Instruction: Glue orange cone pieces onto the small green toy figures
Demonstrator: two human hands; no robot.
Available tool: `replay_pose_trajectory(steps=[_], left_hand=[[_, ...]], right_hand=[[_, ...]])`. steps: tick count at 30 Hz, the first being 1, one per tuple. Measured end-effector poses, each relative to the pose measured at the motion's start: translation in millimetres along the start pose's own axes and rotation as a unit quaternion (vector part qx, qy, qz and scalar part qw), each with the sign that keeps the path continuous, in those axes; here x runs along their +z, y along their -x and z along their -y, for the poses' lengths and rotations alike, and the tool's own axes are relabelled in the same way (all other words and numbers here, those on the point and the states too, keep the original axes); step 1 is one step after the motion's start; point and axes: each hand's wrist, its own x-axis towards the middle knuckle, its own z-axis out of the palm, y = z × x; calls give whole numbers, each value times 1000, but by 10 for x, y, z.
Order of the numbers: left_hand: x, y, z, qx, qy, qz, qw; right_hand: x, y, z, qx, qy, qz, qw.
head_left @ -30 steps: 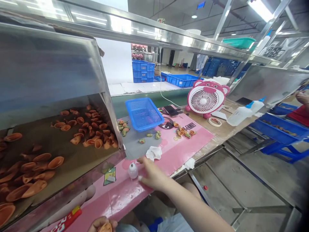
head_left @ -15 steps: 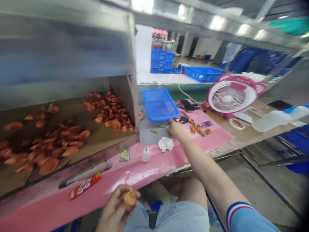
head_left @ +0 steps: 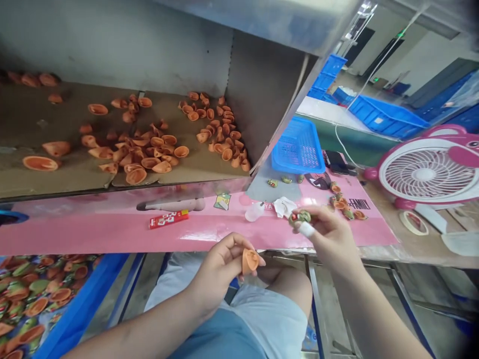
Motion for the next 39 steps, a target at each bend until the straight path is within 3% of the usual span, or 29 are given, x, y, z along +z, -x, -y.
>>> replay_pose_trajectory(steps=[2, 5, 8, 11, 14, 20, 27, 39], left_hand=[[4, -8, -7, 0, -3, 3, 1000], [19, -13, -25, -2, -8, 5, 1000], [47, -17, -48, -2, -19, 8, 1000], [79, -22, -70, 1, -31, 21, 999], [102, -18, -92, 1, -43, 28, 999], [97, -9, -123, -11, -87, 35, 996], [94, -22, -118, -3, -98, 53, 994], [101, -39, -142, -19, -116, 55, 992]], right_hand=[[93, 146, 101, 42, -117, 39, 991], [146, 277, 204, 47, -132, 66, 988], [132, 338, 288, -63, 12, 34, 997], [112, 374, 387, -221, 158, 4, 963], [109, 416, 475, -296, 209, 21, 932], [105, 504, 484, -296, 259, 80, 916], [114, 505, 461, -311, 304, 71, 898], [120, 505, 453, -334, 342, 122, 870]])
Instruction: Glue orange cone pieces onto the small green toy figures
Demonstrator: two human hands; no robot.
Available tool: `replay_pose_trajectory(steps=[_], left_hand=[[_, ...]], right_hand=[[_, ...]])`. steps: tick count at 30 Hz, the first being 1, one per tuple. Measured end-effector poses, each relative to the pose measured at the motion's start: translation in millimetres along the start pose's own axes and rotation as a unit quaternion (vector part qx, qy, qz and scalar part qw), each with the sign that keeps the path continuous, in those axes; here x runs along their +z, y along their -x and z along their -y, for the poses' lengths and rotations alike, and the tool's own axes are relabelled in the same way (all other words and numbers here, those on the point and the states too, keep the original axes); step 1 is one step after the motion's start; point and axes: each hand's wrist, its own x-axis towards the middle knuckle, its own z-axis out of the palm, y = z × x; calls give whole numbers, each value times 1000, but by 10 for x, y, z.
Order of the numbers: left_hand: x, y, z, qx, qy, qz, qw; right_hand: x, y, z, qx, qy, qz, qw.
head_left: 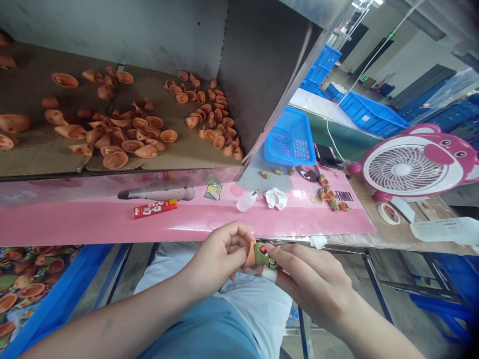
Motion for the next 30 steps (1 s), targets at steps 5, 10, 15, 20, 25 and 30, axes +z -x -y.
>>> replay_pose_trajectory(steps=[5, 10, 15, 20, 25, 30], left_hand=[[4, -9, -11, -7, -11, 2, 1000], [28, -17, 3, -4, -2, -2, 1000], [52, -16, 8, 4, 24, -7, 1000], [66, -6, -1, 8, 45, 0, 999], [83, -7, -15, 3, 62, -2, 998], [101, -21, -43, 5, 70, -5, 998]], right_hand=[[6, -3, 5, -24, 0, 19, 1000], [12, -9, 0, -32, 0, 16, 999], [34, 2, -9, -30, -5, 10, 999], [32, 12, -1, -28, -16, 3, 999], [37, 18, -2, -24, -15, 3, 1000], [51, 56, -11, -15, -20, -6, 1000]])
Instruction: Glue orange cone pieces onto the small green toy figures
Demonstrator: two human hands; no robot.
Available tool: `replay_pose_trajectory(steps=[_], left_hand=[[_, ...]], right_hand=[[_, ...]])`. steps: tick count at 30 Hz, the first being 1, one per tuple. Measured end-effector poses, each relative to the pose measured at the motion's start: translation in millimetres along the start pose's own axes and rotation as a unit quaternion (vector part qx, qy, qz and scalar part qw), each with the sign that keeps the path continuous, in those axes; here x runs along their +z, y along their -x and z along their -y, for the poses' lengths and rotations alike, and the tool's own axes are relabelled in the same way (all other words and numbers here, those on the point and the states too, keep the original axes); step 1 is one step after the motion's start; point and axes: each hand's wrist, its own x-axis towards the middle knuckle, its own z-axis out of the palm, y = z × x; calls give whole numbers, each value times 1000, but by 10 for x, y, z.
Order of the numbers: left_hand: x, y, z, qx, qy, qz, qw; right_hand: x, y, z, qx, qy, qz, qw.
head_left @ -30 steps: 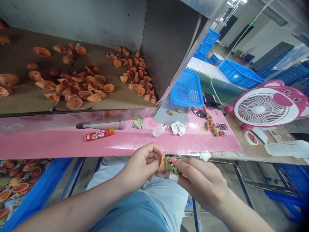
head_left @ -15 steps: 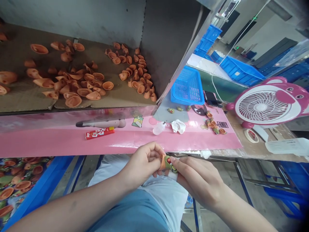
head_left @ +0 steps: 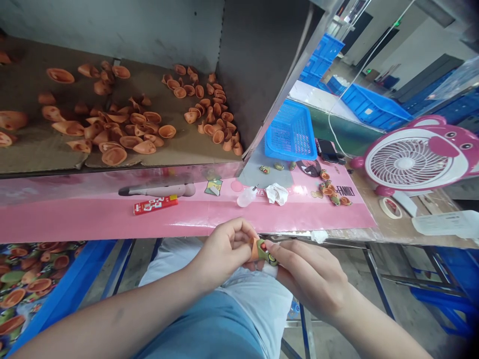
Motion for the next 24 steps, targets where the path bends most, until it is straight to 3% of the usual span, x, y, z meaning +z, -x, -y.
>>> replay_pose_trajectory(steps=[5, 12, 24], left_hand=[[-22, 15, 20, -3, -6, 2, 1000], [-71, 49, 164, 36, -9, 75, 996], [62, 117, 273, 63, -24, 51, 996]], right_hand=[[-11, 33, 1, 38, -17, -12, 999], [-27, 48, 17, 45, -23, -75, 996], [30, 54, 113, 51, -29, -113, 992]])
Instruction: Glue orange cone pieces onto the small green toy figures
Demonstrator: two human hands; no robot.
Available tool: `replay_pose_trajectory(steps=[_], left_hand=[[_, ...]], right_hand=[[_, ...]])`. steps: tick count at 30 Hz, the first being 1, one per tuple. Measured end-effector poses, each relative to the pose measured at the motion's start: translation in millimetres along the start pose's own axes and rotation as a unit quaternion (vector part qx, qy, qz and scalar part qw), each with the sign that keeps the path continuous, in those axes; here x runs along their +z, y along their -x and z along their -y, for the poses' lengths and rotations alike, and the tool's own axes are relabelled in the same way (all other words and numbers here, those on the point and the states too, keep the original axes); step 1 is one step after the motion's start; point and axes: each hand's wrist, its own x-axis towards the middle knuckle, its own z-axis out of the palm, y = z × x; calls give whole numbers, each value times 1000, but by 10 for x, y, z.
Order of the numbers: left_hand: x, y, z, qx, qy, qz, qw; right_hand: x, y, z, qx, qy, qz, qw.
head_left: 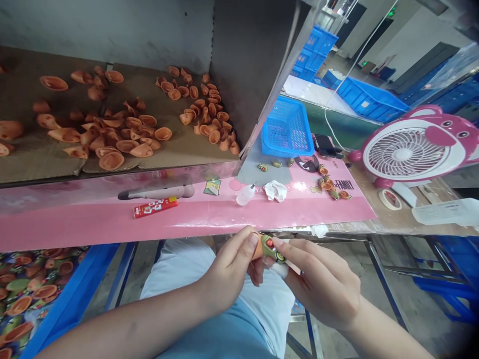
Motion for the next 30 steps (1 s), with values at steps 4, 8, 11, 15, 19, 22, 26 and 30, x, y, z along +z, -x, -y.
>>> replay_pose_trajectory(steps=[4, 8, 11, 15, 19, 22, 26, 30], left_hand=[[18, 0, 34, 9, 9, -1, 1000], [26, -11, 56, 10, 16, 4, 1000], [23, -7, 52, 5, 16, 6, 1000], [16, 26, 38, 7, 16, 18, 1000], [14, 58, 35, 13, 10, 25, 1000], [19, 63, 36, 10, 14, 26, 1000], [29, 57, 33, 6, 15, 25, 1000], [31, 49, 40, 1, 15, 31, 999]], right_hand=[[3, -23, 35, 6, -6, -19, 1000], [-6, -26, 55, 11, -7, -19, 1000], [-15, -22, 63, 8, -17, -20, 1000], [-33, -25, 84, 9, -26, -15, 1000], [-43, -43, 104, 5, -21, -17, 1000], [-40, -52, 107, 7, -31, -15, 999], [-44, -40, 115, 11, -25, -18, 999], [-53, -13, 125, 26, -12, -16, 999]])
